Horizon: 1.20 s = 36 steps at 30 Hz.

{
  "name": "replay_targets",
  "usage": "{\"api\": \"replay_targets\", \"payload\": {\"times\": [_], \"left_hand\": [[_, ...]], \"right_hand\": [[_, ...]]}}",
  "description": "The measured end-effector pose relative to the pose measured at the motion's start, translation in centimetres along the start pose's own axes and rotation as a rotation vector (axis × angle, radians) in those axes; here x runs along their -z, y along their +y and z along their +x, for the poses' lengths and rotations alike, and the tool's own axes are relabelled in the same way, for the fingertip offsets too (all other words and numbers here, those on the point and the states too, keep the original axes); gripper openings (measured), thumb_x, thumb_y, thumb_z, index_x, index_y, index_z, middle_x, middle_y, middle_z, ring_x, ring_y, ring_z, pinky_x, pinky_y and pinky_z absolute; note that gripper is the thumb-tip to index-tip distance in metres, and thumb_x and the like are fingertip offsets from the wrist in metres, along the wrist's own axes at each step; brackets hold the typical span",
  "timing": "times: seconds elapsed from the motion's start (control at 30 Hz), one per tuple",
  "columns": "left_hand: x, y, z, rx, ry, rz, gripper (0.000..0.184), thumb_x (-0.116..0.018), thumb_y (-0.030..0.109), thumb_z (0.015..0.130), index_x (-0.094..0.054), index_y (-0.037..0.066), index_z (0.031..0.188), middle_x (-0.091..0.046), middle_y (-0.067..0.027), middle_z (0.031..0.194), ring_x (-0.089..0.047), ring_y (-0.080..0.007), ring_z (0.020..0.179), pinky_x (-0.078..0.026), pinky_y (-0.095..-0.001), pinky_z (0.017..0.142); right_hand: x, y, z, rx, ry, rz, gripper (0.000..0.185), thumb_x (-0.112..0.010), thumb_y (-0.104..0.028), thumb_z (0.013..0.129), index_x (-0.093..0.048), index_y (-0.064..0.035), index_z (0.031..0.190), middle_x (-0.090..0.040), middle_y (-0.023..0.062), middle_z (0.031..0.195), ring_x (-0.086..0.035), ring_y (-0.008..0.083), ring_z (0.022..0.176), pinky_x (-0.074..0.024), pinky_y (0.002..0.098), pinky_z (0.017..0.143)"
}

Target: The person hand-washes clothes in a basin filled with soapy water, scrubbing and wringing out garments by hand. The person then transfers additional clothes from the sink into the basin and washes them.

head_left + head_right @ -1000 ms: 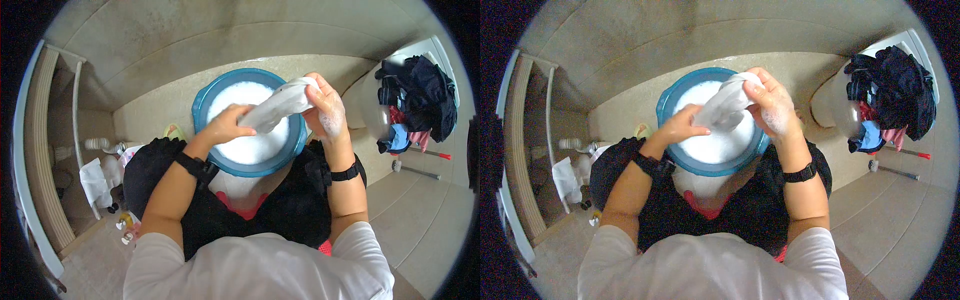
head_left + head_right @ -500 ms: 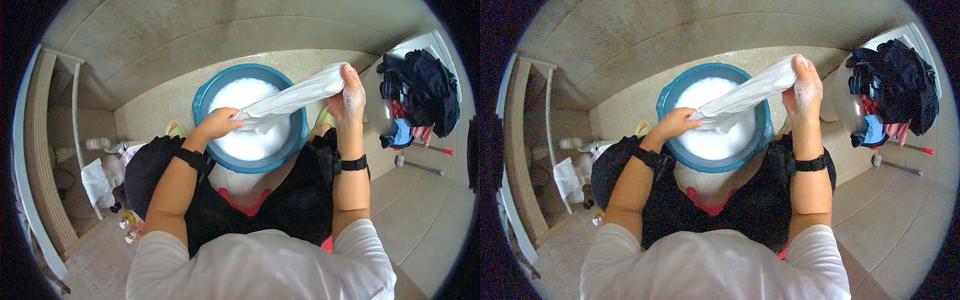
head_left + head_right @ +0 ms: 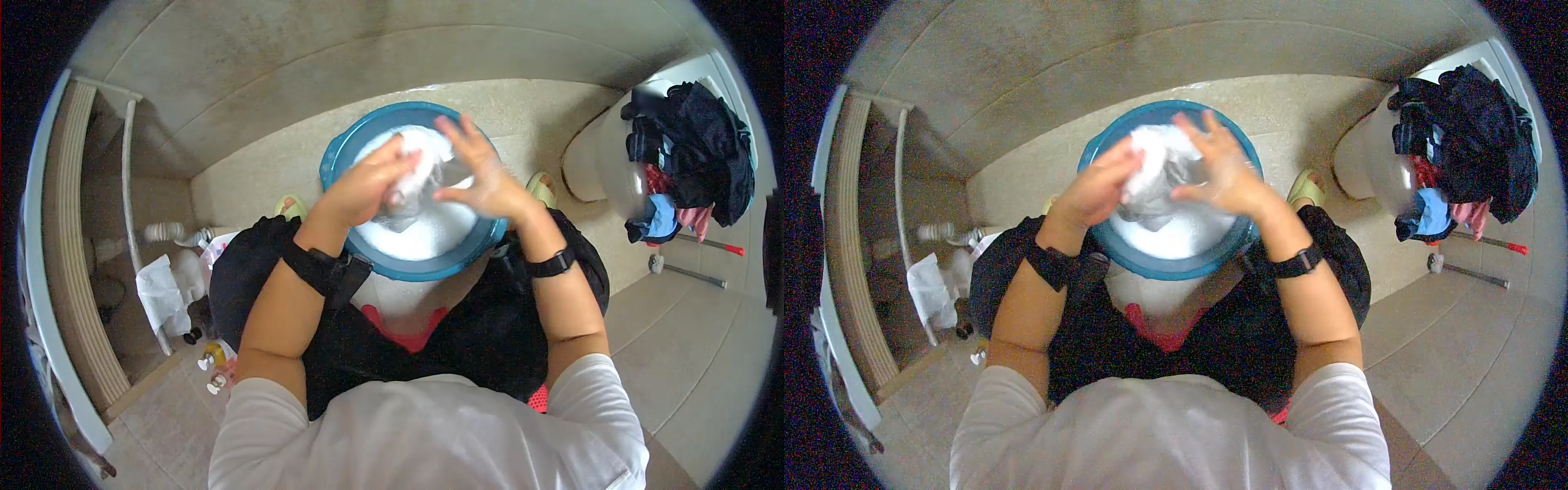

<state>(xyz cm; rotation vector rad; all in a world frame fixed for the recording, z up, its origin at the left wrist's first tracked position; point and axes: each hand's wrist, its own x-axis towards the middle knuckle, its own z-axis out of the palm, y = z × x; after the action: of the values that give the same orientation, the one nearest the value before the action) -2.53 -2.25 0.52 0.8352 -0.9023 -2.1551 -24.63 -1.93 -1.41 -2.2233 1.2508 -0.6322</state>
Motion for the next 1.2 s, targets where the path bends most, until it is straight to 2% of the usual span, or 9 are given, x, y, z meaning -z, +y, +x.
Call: {"api": "replay_targets", "payload": {"times": [0.13,0.17,0.47,0.6,0.67,0.73,1.0,1.13,1.2], "left_hand": [[-0.5,0.1,-0.5,0.051,-0.178,0.534,0.038,-0.065,0.026,0.083,-0.054,0.006,0.113,-0.056,-0.0012,0.097,-0.055,-0.0125,0.085,-0.045,-0.0268,0.071],[1.3,-1.8,0.5,-0.264,-0.165,0.661,0.041,-0.069,0.025,0.077,-0.055,0.005,0.110,-0.059,-0.0049,0.095,-0.057,-0.0167,0.083,-0.046,-0.0305,0.071],[9.2,-8.6,1.7,0.096,0.314,1.403,0.027,-0.053,0.024,0.084,-0.063,0.003,0.098,-0.065,-0.0137,0.087,-0.062,-0.0239,0.084,-0.047,-0.0354,0.077],[9.0,-5.7,2.3,0.096,0.455,0.485,0.030,-0.051,0.022,0.085,-0.060,-0.003,0.100,-0.064,-0.0155,0.095,-0.060,-0.0237,0.088,-0.047,-0.0350,0.080],[7.6,-3.3,1.7,-0.008,0.470,-0.134,0.027,-0.052,0.019,0.085,-0.061,-0.001,0.099,-0.063,-0.0114,0.095,-0.060,-0.0223,0.088,-0.047,-0.0344,0.080],[7.0,-1.1,0.9,-0.014,0.386,-0.235,0.026,-0.055,0.014,0.083,-0.058,-0.001,0.103,-0.062,-0.0112,0.098,-0.059,-0.0208,0.089,-0.046,-0.0334,0.080],[3.1,3.5,-2.8,-0.476,0.220,0.969,0.040,-0.068,0.009,0.072,-0.056,0.003,0.110,-0.061,-0.0085,0.094,-0.059,-0.0211,0.087,-0.047,-0.0320,0.076],[4.5,2.3,-2.7,-0.618,0.526,1.450,0.019,-0.062,0.009,0.075,-0.066,0.009,0.093,-0.062,-0.0157,0.098,-0.058,-0.0341,0.088,-0.047,-0.0392,0.073],[5.7,0.6,-2.5,0.061,0.365,1.520,0.021,-0.061,0.021,0.078,-0.066,0.009,0.095,-0.063,-0.0174,0.093,-0.060,-0.0350,0.085,-0.047,-0.0408,0.075]], "right_hand": [[-0.6,-1.3,0.7,-0.232,-0.180,0.312,0.034,-0.073,-0.014,0.071,-0.059,-0.0030,0.099,-0.062,0.0105,0.097,-0.057,0.0226,0.093,-0.0446,0.0338,0.085],[-0.1,-1.2,0.5,-0.341,-0.101,0.412,0.016,-0.069,-0.007,0.072,-0.055,-0.0046,0.079,-0.060,0.0008,0.078,-0.057,0.0136,0.076,-0.0454,0.0274,0.072],[5.4,-1.0,-0.7,-0.413,0.291,1.259,0.021,-0.067,-0.006,0.074,-0.050,-0.0093,0.085,-0.058,0.0026,0.078,-0.055,0.0100,0.069,-0.0468,0.0245,0.064],[4.5,-0.3,-1.0,-0.513,0.021,0.304,0.043,-0.075,-0.019,0.069,-0.056,-0.0108,0.107,-0.061,0.0079,0.090,-0.060,0.0177,0.083,-0.0482,0.0299,0.074],[2.1,2.1,-2.1,-0.153,-0.121,-0.032,0.041,-0.076,-0.025,0.067,-0.062,-0.0120,0.103,-0.063,0.0076,0.089,-0.059,0.0177,0.080,-0.0479,0.0310,0.073],[2.9,0.6,-1.0,-0.466,-0.392,-0.130,0.030,-0.071,-0.030,0.075,-0.066,-0.0096,0.096,-0.064,0.0041,0.085,-0.058,0.0136,0.077,-0.0469,0.0292,0.072],[8.9,-0.6,-0.9,-0.242,0.720,1.108,0.027,-0.051,-0.023,0.093,-0.061,-0.0004,0.103,-0.064,0.0045,0.096,-0.056,0.0106,0.089,-0.0432,0.0245,0.080],[7.6,0.9,-1.7,-0.348,0.566,0.729,0.020,-0.051,-0.021,0.093,-0.062,-0.0043,0.098,-0.063,0.0010,0.092,-0.055,0.0086,0.085,-0.0436,0.0248,0.075],[5.6,1.2,-2.8,-0.466,0.191,0.587,0.027,-0.050,-0.027,0.093,-0.061,-0.0028,0.094,-0.065,0.0075,0.087,-0.059,0.0152,0.081,-0.0458,0.0302,0.073]]}}
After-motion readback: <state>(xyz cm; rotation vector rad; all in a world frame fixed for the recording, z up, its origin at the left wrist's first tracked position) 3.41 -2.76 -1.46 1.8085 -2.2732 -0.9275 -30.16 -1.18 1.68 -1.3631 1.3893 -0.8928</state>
